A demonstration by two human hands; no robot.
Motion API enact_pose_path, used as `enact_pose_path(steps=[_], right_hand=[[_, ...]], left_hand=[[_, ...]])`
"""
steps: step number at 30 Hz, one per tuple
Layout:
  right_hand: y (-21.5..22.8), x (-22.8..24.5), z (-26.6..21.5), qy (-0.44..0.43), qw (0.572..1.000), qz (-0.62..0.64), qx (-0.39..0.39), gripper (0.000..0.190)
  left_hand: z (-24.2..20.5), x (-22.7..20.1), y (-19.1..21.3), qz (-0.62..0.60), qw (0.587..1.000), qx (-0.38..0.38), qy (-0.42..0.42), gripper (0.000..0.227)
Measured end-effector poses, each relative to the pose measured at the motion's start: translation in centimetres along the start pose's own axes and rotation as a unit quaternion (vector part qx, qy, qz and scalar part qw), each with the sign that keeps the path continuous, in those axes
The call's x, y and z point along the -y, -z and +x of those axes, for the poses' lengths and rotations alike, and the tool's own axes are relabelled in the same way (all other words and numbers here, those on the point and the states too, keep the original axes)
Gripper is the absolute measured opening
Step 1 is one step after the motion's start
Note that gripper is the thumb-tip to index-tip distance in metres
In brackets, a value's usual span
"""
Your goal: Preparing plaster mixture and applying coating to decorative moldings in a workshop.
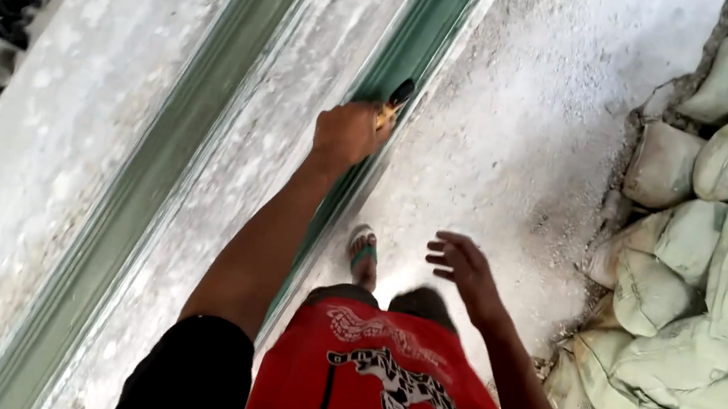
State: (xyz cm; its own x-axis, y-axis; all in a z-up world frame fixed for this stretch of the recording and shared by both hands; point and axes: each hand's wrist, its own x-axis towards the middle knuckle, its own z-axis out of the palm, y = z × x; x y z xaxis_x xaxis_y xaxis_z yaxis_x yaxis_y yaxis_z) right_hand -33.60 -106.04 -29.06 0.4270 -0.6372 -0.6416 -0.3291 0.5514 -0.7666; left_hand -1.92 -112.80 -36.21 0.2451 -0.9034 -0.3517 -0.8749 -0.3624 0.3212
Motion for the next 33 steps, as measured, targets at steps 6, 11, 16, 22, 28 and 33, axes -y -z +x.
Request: enact_pose_path(steps=[6,11,16,22,28,33], right_hand=[[3.4,4.5,12.5,-0.012,0.999,0.049,0.021,0.047],[6.2,10.8,23.5,0.008,0.994,-0.028,0.107,0.042],[11.7,15.9,37.6,0.020,0.997,-0.001,0.073,0.043],[18.1,25.4,50.8,0.000,0.998,-0.020,0.051,0.071],[18.7,27.9,57.7,-0.071,0.970,-0.223,0.071,0.089],[18.5,21.5,61.4,-0.106,0.941,-0.309,0.090,0.093]], left_hand=[[13.9,-3.8,3.0,-0.016,1.000,0.007,-0.004,0.046],[25.4,-8.4,7.0,-0.013,1.000,0.012,-0.019,0.048],[38.6,-12.8,9.0,0.012,0.997,-0.060,-0.038,0.050],[51.0,-17.8,12.6,-0.006,0.996,-0.079,-0.034,0.050],[61.8,-20.0,12.4,-0.008,0.998,-0.057,-0.014,0.053],[68.9,-22.3,12.3,0.013,0.997,-0.073,0.001,0.049]])
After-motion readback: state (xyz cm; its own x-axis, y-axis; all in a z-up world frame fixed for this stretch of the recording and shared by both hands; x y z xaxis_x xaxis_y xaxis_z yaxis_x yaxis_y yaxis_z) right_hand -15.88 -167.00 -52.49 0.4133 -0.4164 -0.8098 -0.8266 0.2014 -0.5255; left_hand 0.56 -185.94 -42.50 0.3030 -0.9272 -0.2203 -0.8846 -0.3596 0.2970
